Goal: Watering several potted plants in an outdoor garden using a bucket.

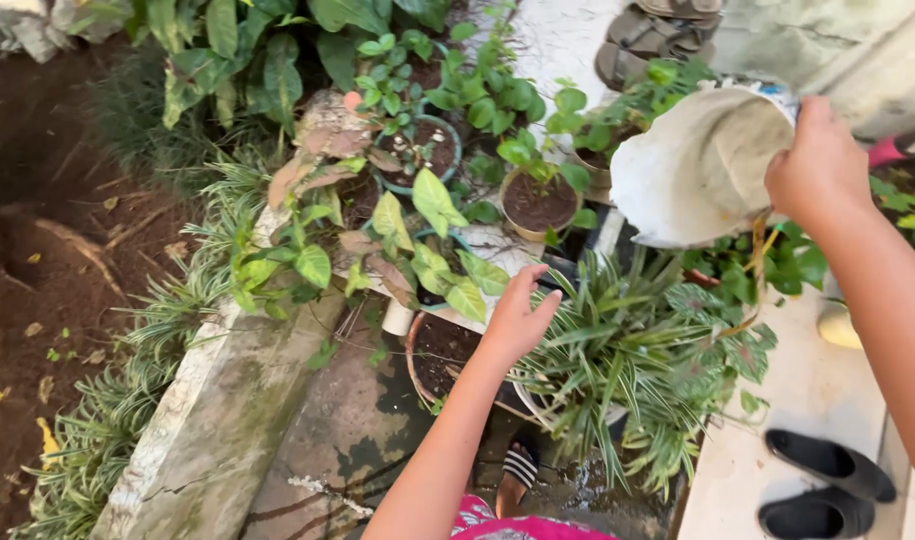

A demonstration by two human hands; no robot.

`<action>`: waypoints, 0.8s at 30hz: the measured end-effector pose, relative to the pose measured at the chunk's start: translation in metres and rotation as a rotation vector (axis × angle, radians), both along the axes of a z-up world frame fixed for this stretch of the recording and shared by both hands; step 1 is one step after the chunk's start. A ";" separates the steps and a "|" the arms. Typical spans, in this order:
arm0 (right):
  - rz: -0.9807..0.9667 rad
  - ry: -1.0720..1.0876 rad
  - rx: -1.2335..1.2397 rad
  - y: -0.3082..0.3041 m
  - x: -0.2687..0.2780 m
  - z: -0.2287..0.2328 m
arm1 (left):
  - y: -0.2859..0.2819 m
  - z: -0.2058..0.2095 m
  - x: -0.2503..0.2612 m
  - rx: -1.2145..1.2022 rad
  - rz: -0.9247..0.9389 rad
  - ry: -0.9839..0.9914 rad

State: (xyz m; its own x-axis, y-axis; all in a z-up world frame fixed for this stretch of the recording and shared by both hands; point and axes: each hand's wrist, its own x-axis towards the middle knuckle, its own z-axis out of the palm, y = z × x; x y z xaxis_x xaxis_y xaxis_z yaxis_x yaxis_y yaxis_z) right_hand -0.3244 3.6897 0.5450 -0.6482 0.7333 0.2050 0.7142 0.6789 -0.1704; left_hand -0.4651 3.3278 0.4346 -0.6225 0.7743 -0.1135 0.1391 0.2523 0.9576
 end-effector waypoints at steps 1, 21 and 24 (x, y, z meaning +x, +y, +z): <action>0.007 0.000 -0.002 0.003 -0.014 -0.001 | -0.003 0.001 -0.006 -0.002 0.007 0.000; 0.014 -0.060 0.171 0.080 -0.120 -0.024 | 0.005 -0.025 -0.090 0.036 0.060 -0.040; -0.026 -0.066 0.178 0.049 -0.129 0.007 | 0.007 -0.027 -0.092 0.053 0.038 -0.034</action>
